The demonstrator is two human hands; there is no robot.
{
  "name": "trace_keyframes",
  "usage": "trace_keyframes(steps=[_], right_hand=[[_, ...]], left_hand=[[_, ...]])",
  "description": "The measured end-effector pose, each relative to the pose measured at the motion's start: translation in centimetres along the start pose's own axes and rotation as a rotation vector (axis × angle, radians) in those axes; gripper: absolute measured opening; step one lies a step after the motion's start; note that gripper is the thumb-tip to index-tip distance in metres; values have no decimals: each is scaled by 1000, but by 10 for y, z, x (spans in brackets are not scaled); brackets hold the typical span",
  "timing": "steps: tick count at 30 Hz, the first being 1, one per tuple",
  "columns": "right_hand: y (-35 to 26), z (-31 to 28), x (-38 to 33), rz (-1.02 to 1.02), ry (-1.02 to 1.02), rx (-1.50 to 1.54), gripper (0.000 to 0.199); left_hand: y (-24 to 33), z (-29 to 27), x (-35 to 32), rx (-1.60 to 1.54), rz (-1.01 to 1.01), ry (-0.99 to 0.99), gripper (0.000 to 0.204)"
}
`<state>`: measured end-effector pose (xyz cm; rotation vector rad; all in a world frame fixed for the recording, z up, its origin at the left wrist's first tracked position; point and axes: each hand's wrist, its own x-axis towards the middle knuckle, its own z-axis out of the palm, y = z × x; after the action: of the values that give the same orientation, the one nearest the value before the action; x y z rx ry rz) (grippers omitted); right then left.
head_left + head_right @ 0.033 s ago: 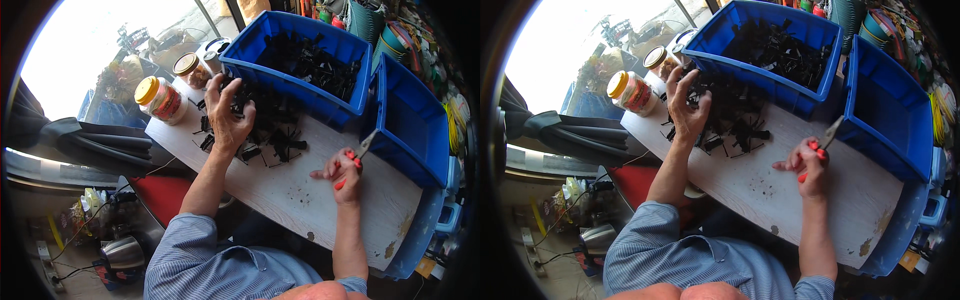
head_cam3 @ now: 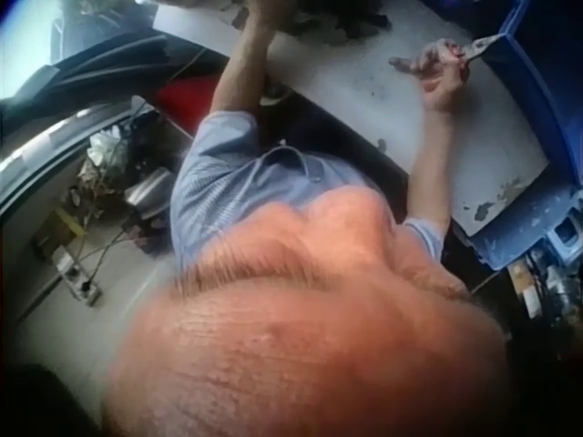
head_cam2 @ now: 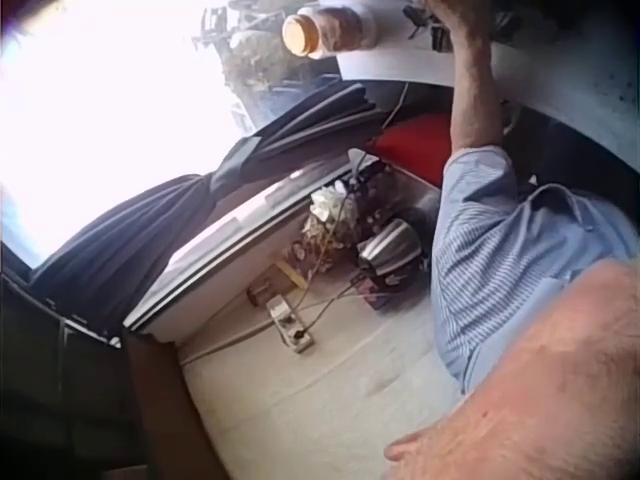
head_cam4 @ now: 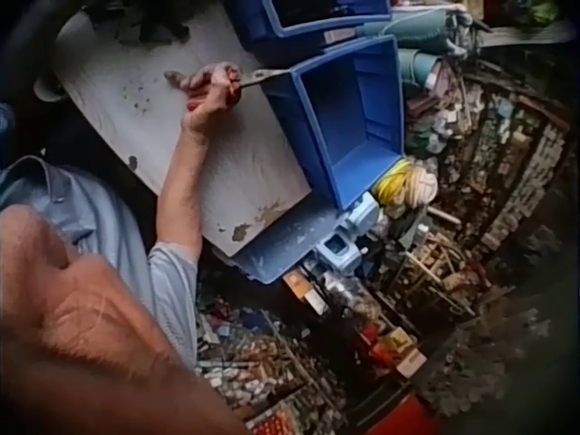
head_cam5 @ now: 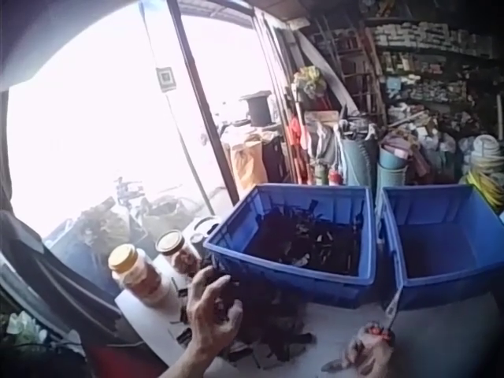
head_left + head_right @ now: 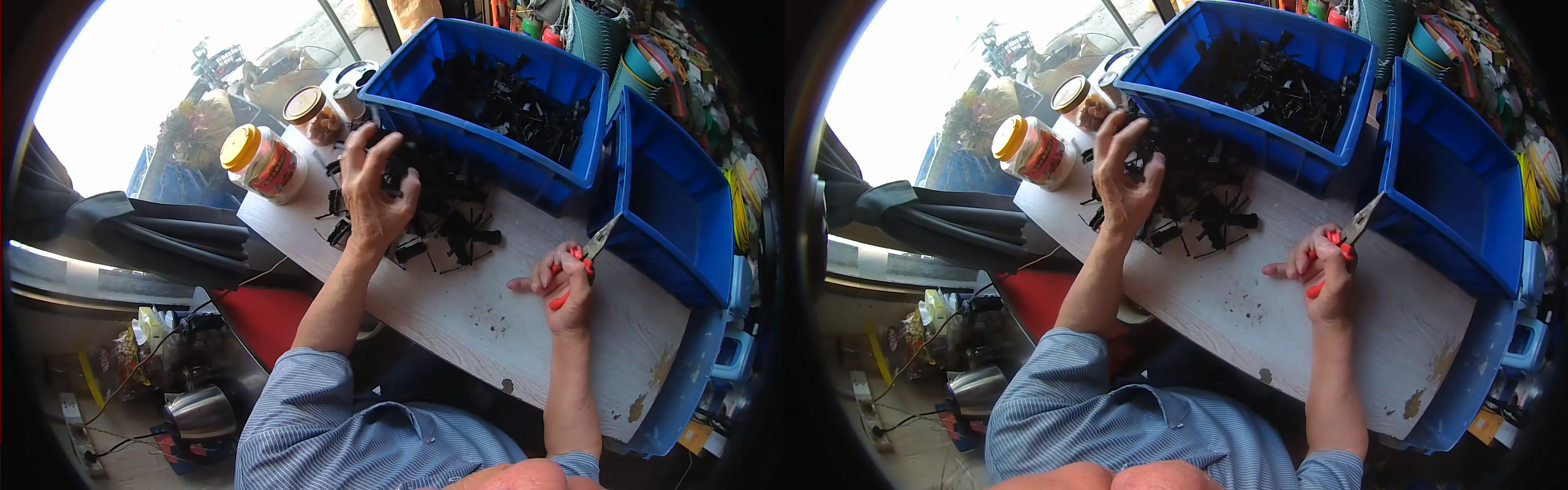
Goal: Sorting and assembling small plastic components at a workbench.
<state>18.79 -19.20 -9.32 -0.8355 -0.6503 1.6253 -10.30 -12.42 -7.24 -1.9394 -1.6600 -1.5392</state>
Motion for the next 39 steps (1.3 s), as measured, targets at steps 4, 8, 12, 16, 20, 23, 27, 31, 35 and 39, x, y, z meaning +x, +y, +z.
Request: trace_keyframes(steps=[4,8,12,16,20,23,27,31,35,39], right_hand=[[1,-3,-4,36,-117,-291,16],[3,-3,-1,3,-13,-4,18],[4,-5,-3,7,-99,-229,15],[4,-10,-2,35,-81,-28,17],[7,-3,-3,10,-50,-150,17],[2,-6,-3,27,-27,-57,15],[0,3,-4,53,-71,-157,15],[3,-9,-2,46,-50,-36,14],[1,3,-5,63,-47,-94,15],[-1,-5,-2,63,-48,-47,15]], left_hand=[[13,-7,-15,18,113,-158,51],[28,-10,-30,46,191,-184,58],[35,-12,-37,28,206,-174,56],[26,-13,-30,122,44,-34,51],[13,-20,-24,255,-10,-152,43],[-4,-22,-23,197,-51,-115,37],[-22,-23,-27,18,-161,-145,36],[5,-19,-33,129,109,-299,40],[14,-14,-30,192,145,-344,42],[26,-13,-5,113,169,-230,42]])
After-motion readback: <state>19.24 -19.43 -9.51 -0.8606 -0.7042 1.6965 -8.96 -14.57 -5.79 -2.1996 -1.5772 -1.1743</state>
